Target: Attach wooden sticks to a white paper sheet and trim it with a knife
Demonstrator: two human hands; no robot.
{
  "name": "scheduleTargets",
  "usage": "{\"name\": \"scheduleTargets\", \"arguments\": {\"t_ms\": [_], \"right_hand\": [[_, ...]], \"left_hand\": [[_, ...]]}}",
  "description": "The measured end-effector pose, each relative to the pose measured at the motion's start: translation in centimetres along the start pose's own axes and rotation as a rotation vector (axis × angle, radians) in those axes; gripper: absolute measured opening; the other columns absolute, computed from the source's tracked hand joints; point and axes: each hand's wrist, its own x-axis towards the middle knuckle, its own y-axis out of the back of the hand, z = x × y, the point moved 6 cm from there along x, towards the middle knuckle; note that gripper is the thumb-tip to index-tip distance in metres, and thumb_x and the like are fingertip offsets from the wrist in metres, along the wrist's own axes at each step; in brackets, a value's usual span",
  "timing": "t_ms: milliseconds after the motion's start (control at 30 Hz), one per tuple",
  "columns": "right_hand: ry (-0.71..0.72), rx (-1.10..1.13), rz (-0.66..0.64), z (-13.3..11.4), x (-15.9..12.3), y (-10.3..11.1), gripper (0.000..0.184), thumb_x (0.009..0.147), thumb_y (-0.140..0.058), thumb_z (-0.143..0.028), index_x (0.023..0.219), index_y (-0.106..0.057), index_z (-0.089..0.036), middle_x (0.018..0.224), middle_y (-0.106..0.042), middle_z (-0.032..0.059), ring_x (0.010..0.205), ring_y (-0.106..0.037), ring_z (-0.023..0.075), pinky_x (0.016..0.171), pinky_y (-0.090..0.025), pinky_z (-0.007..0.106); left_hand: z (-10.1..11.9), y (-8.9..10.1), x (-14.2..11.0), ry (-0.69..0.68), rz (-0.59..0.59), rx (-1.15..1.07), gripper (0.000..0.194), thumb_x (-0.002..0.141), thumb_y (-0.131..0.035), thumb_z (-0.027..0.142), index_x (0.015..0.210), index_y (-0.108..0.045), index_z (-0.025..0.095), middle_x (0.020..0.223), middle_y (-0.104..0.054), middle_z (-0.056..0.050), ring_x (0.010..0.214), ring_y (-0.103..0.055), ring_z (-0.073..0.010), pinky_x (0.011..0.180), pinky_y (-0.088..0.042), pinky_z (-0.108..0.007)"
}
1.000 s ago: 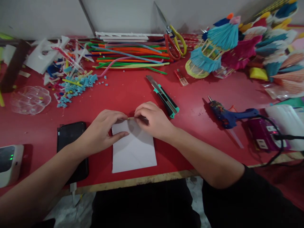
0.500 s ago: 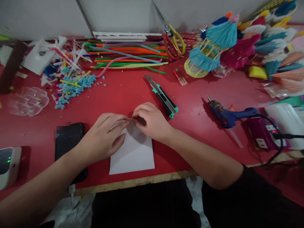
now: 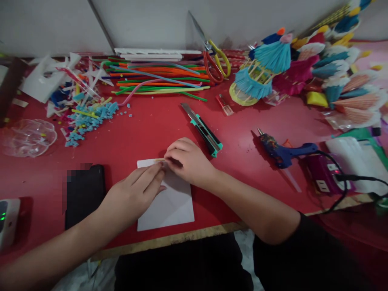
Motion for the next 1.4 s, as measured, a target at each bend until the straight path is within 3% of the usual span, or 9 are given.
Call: {"name": "scheduleTargets", "arguments": {"t_ms": [200,533,1033,1400], "right_hand": [[0.032,-0.046,-0.025,-0.5,-0.4,-0.4,0.019,0.096,-0.052,-0.021,0.089,-0.069,-0.018,0.092,-0.069,0.0083,0.088,-0.061,0.0199,0.084,-0.051,0.038],[0.004,-0.084,-0.034,-0.8,-0.5,-0.3,0.026,0.099,-0.046,-0.021,0.09,-0.07,-0.016,0.094,-0.07,0.01,0.087,-0.063,0.0199,0.081,-0.053,0.037],[0.011,-0.101,-0.003,-0.8,-0.8,-0.4,0.022,0.097,-0.047,-0.017,0.093,-0.069,-0.018,0.094,-0.069,0.0089,0.088,-0.062,0.02,0.081,-0.053,0.036],[0.013,-0.079,0.006,-0.8,-0.6,-0.2,0.025,0.099,-0.046,-0.019,0.089,-0.069,-0.016,0.093,-0.07,0.0092,0.085,-0.062,0.0188,0.078,-0.054,0.035]], "left_hand": [[1.5,0.3,1.1,0.036,0.007,0.114,0.035,0.089,-0.042,0.0,0.11,-0.07,0.002,0.114,-0.073,-0.021,0.093,-0.072,-0.0267,0.073,-0.063,-0.034],[1.2,0.1,1.0,0.085,0.013,0.072,0.033,0.09,-0.044,-0.001,0.111,-0.069,0.002,0.116,-0.072,-0.021,0.1,-0.071,-0.0271,0.08,-0.064,-0.035],[1.0,0.3,1.3,0.126,0.025,0.088,0.026,0.093,-0.047,0.004,0.106,-0.07,0.008,0.112,-0.074,-0.018,0.097,-0.07,-0.0255,0.074,-0.062,-0.033],[1.3,-0.2,1.1,0.117,0.069,0.082,0.031,0.095,-0.042,0.005,0.116,-0.063,0.0,0.114,-0.072,-0.019,0.109,-0.068,-0.0279,0.093,-0.057,-0.037]]}}
